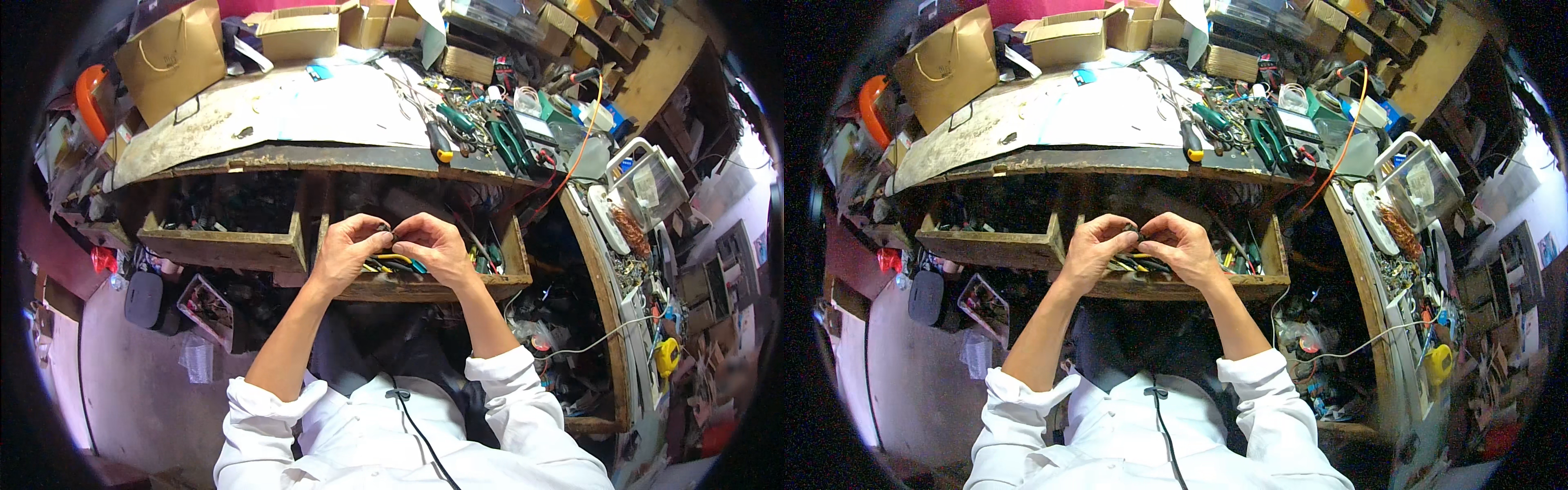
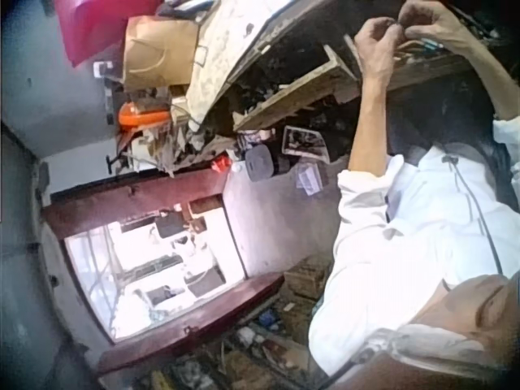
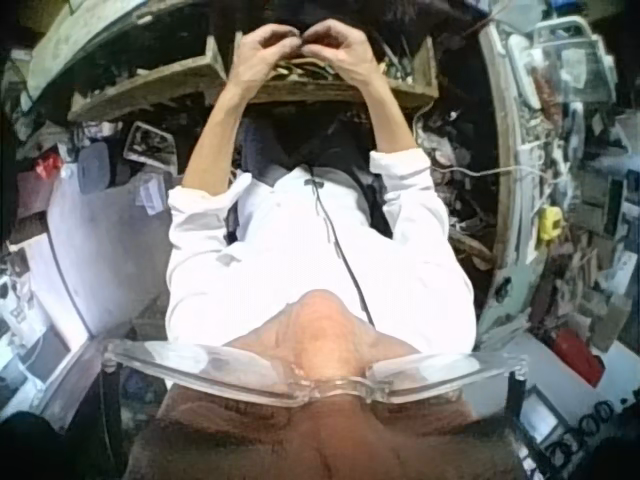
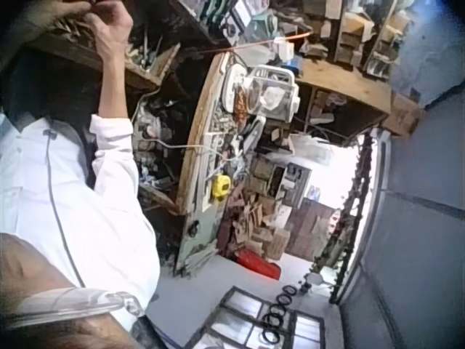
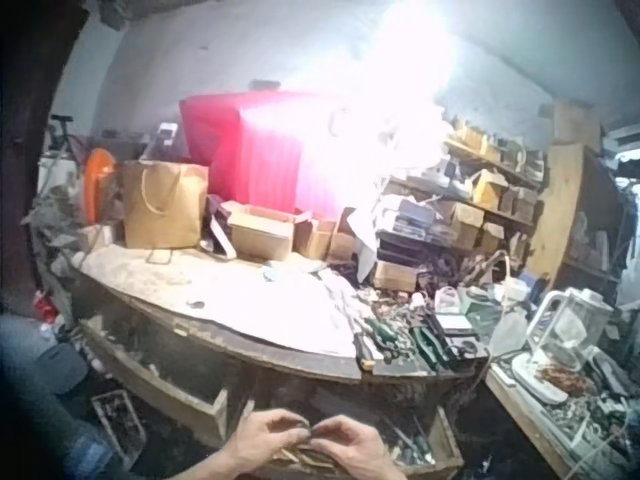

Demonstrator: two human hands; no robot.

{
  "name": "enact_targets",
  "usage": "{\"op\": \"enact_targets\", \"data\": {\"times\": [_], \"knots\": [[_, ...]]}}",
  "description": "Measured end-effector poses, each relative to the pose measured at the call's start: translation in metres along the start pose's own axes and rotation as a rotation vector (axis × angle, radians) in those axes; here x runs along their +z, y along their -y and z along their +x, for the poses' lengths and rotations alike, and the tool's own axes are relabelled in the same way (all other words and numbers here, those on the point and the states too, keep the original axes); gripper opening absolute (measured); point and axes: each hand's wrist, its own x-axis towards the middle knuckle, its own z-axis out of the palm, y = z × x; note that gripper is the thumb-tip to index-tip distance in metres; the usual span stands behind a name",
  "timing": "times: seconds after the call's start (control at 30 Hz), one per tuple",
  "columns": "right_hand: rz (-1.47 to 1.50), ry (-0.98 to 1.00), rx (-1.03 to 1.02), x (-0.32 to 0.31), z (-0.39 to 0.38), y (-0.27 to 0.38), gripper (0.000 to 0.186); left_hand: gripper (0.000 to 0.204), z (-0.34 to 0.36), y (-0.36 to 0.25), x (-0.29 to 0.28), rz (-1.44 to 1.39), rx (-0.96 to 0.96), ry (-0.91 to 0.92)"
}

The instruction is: The person handles small electronic components and wires at a cluttered workbench. They strip wire insulation, twist copper strands, and use pliers to cut and manipulate components. The person also opens a drawer to retrieve additional parts and continues assembling or repairing the device.

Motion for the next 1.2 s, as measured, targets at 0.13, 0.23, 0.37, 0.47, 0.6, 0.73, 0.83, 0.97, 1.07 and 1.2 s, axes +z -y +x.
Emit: {"op": "enact_targets", "data": {"times": [0.13,0.23,0.37,0.47,0.6,0.73,0.83,0.97,1.07,1.2], "knots": [[-0.034,-0.073,0.003,0.004,0.001,0.004,0.018,0.020,-0.002,-0.001,0.002,-0.001,0.055,-0.131],[-0.092,-0.098,0.000,-0.003,0.003,-0.002,0.015,0.023,-0.001,0.004,0.003,-0.066,0.045,-0.152],[-0.177,-0.165,-0.049,-0.012,0.007,-0.001,0.011,0.028,0.001,0.004,0.003,-0.017,0.038,-0.180],[-0.286,-0.295,-0.091,-0.023,0.013,0.011,0.010,0.033,0.002,0.008,0.003,0.032,0.070,-0.210],[-0.722,-0.658,-0.338,-0.056,0.030,0.033,0.009,0.033,0.003,0.008,0.004,0.005,0.073,-0.244],[-1.103,-0.812,-0.264,-0.101,0.055,0.048,0.014,0.031,0.003,0.010,0.005,-0.054,0.096,-0.285],[-1.181,-0.742,-0.182,-0.126,0.064,0.046,0.017,0.030,0.004,0.010,0.007,-0.035,0.093,-0.281],[-1.259,-0.619,-0.083,-0.124,0.070,0.051,0.020,0.029,0.001,0.004,0.007,-0.028,0.064,-0.264],[-1.316,-0.549,-0.068,-0.123,0.075,0.058,0.021,0.029,0.000,0.004,0.006,-0.016,0.067,-0.267],[-1.353,-0.473,-0.010,-0.127,0.082,0.065,0.020,0.025,0.000,0.001,0.008,0.044,0.079,-0.281]]}}
